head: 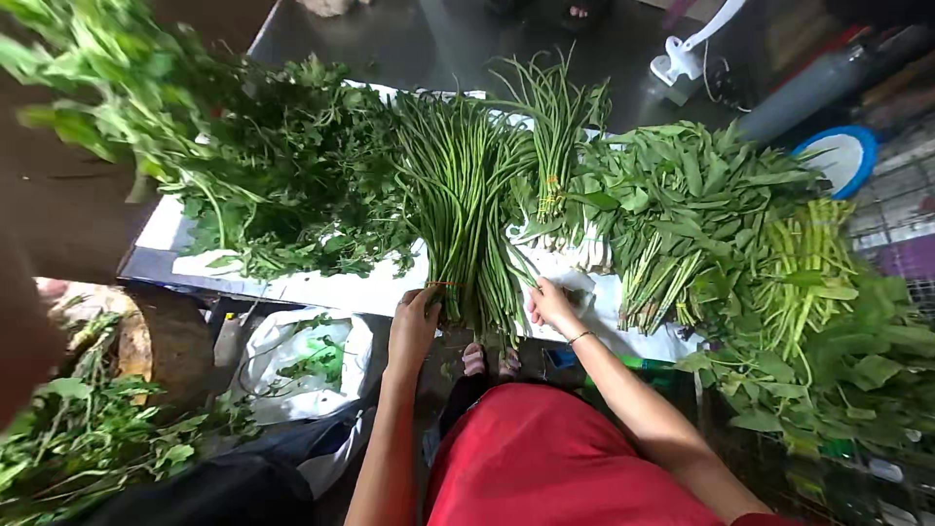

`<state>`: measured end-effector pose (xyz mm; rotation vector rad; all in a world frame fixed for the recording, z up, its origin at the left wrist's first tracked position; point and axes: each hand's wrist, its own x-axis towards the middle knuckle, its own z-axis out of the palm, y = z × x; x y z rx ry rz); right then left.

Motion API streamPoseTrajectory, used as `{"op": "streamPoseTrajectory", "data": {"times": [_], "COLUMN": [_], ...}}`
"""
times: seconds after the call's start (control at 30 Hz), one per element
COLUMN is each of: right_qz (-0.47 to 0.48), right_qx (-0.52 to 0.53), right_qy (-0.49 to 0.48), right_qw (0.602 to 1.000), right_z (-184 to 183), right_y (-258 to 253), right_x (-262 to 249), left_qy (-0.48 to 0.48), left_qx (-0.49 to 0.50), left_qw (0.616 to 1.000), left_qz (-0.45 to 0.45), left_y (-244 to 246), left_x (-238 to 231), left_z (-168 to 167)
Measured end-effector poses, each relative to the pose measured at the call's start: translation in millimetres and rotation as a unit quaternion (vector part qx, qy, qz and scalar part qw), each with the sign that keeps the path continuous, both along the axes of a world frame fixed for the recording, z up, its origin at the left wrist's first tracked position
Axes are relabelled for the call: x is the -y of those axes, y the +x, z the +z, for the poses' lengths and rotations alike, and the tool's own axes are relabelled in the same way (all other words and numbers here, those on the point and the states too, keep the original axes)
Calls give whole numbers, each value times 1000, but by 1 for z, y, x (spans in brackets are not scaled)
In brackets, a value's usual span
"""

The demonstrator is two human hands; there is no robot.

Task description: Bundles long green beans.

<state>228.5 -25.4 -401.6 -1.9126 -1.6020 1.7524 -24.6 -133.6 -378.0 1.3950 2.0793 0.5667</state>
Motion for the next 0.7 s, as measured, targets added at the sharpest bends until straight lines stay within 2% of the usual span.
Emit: {"op": "streamPoseTrajectory", "data": {"times": [0.13,0.2,0.3,0.4,0.47,0.53,0.63,0.7], "right_qz": [46,108,188,218,246,275,320,342], "right_qx": [29,90,167,108,32,8,23,-17], "right_qy": [6,64,188,270,317,354,366,360], "right_qw": [999,988,949,932,915,894,873,868], "right_z": [-12,-6,18,31,23,11,1,1], "right_y": [-3,-4,-11,-31,-50,-72,-90,-92], "right_x": [8,13,21,17,13,10,11,13], "left_qy": [0,6,10,16,41,63,33,-9], "left_qx": [16,37,79,78,38,-9,-56,-65], "left_qw": [1000,999,997,997,998,997,996,997], "left_qz": [-5,-2,8,15,-16,-44,-55,-45], "left_y": [-4,-7,-15,-17,-13,-6,4,6], "left_x": [1,3,4,-1,-11,-21,-28,-27], "left_z": [-2,-4,-1,-1,-5,-8,-5,-2]}}
